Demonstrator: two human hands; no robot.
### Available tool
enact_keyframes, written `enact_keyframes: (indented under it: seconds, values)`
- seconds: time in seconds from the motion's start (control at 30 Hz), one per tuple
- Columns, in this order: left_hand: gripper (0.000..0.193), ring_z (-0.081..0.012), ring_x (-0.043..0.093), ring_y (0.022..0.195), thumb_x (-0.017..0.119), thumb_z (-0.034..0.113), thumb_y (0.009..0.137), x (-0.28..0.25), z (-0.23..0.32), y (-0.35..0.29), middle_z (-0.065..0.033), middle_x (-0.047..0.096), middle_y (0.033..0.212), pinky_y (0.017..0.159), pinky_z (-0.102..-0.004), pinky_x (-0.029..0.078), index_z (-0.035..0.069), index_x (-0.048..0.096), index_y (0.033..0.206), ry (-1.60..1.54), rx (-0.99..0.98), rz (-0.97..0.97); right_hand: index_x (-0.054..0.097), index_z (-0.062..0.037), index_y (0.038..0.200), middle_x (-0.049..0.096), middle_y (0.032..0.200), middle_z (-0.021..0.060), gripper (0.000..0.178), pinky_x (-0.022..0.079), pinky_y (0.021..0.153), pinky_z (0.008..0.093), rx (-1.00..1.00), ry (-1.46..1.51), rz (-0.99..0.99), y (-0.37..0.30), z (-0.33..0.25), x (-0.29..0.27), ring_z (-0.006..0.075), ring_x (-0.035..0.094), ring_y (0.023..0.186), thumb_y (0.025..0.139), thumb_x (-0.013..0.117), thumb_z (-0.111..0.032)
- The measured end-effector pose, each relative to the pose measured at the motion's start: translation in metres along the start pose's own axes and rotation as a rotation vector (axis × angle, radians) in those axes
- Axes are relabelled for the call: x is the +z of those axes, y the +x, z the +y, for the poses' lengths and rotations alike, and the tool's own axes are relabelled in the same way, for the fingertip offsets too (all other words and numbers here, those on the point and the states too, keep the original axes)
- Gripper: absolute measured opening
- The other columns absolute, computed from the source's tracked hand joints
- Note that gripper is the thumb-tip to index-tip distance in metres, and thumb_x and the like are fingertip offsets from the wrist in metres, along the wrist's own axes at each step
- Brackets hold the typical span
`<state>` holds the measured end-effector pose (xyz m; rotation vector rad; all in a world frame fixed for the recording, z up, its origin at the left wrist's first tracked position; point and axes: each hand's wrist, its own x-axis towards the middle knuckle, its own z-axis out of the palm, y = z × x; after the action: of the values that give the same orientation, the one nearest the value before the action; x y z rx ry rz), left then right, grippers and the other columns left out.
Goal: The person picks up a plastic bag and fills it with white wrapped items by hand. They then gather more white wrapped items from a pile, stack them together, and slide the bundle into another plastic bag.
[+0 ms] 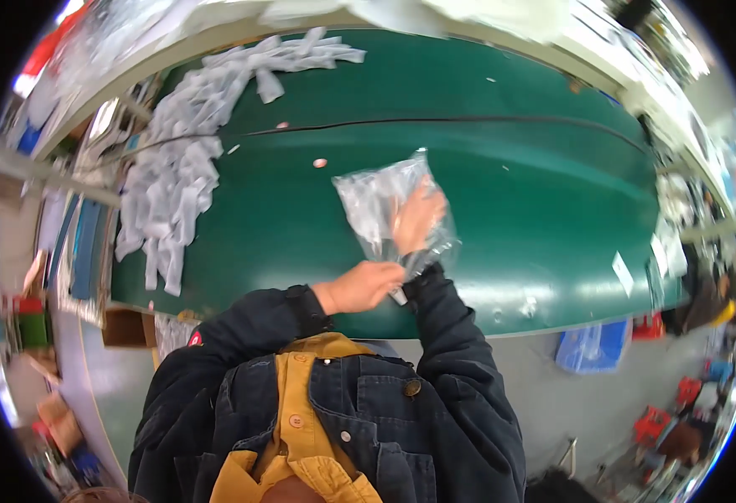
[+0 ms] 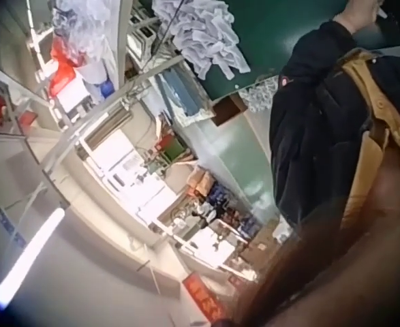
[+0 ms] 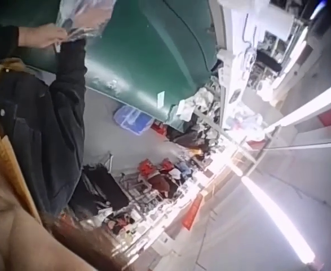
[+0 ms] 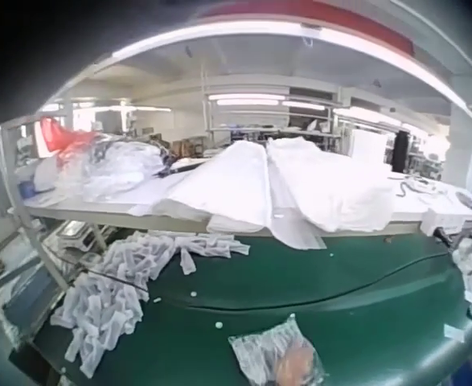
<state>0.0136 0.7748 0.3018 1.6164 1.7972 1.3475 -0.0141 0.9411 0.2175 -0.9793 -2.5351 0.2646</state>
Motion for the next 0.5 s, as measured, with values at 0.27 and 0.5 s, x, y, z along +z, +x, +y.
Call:
enact_keyframes:
  seconds: [0.27,0.5]
  values:
    - [0.009,-0.0426,0.060,0.081,0.056,0.010,0.092,0.014,-0.023,0.010,-0.0185,0.058,0.084,0.068,-0.0486,0.049,0.005,0.050,0.097,-0.032,-0.109,0.147,0.035,0.0059,0.144,0.045,0.131,0.0362,0.090,0.038,0.104,0.0523,-0.258,0.107,0.048,0.013,0.037,0.014,0.0482,0.047,0.120,0.081,0.073,-0.046]
    - [0.013,-0.0425,0.060,0.083,0.057,0.013,0.092,0.025,-0.019,0.004,-0.0195,0.059,0.083,0.073,-0.0483,0.050,0.005,0.052,0.102,-0.099,-0.104,0.210,0.044,0.0075,0.133,0.054,0.114,0.0330,0.068,0.041,0.098,0.0529,-0.127,0.171,-0.489,-0.035,0.065,0.039,0.0525,0.049,0.111,0.086,0.070,-0.034]
